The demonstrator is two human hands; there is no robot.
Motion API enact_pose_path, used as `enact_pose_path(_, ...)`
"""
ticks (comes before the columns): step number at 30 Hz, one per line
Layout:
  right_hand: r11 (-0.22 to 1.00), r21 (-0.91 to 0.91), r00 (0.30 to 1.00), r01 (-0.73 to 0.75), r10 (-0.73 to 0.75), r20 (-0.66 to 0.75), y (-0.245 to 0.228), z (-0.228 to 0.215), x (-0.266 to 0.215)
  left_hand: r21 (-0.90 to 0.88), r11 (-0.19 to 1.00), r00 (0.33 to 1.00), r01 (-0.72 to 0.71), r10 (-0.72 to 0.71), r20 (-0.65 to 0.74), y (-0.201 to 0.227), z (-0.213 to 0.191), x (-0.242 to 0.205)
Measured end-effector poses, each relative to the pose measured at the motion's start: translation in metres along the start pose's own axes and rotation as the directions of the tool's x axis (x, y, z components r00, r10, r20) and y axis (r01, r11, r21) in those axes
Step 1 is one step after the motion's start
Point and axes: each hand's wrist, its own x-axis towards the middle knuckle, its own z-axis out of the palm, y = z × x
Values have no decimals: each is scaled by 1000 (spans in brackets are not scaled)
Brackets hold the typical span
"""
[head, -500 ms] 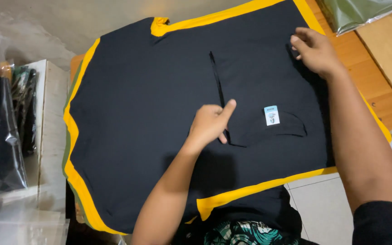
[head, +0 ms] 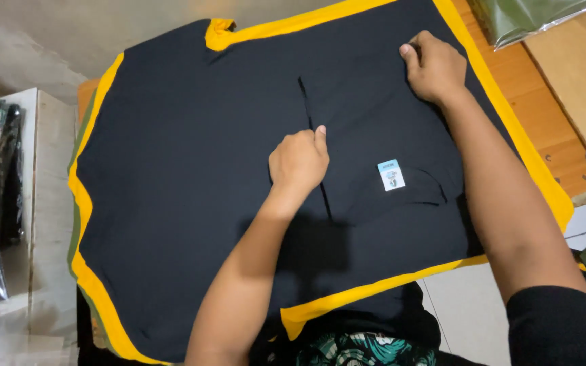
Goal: The person folds a black t-shirt with yellow trim on a table, then places it into a clear plastic bag. The person repeats this process with a second t-shirt. The folded shirts are placed into bags and set aside.
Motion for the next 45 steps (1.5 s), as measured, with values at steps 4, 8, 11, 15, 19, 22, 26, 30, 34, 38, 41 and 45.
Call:
enact_pose_path(4, 988, 155, 999, 4, 3, -46, -6, -13, -9, 140, 986, 945, -94, 133, -299, -6, 10, -2)
enact_pose_path(8, 964, 245, 995, 105, -101, -29, -26, -44, -27, 124, 931, 766, -343, 354, -536, 10, -2, 7)
enact_pose_path(11, 946, 290, 985, 147, -167, 46, -55, -68, -48, 86, 876, 740, -474, 449, -500, 36, 7, 15)
enact_pose_path(15, 941, 339, 955, 19, -117, 273, -82, -64, -57, 29, 922, 890, -387, 381, -250, 56, 31, 41)
enact_pose_path(19, 985, 174, 915, 1, -71, 396, -87, -49, -55, 109, 967, 966, -231, 241, -91, 54, 21, 58)
enact_pose_path(22, 989, 145, 913, -30, -32, 406, -90, -49, -62, 73, 990, 990, -124, 128, -58, 55, 24, 58)
enact_pose_path(26, 988, 144, 939, -51, -1, 345, -89, -56, -69, 32, 997, 987, -66, 70, -148, 48, 23, 58)
enact_pose_path(30, 996, 85, 941, -30, -1, 339, -71, -59, -93, 42, 998, 999, -38, 39, -25, 38, 0, 29)
enact_pose_path(34, 991, 124, 952, -47, 7, 307, -70, -72, -132, 85, 995, 998, -50, 52, -29, 26, -3, 6)
enact_pose_path(38, 990, 129, 966, -63, 29, 257, -65, -85, -173, 131, 986, 994, -102, 105, -22, 22, -8, -31)
enact_pose_path(41, 992, 104, 978, -74, 52, 200, -72, -91, -203, 143, 980, 990, -139, 137, 21, 19, -7, -62)
enact_pose_path(45, 995, 35, 986, -94, 89, 140, -80, -94, -228, 169, 968, 980, -187, 171, 106, 17, -10, -108)
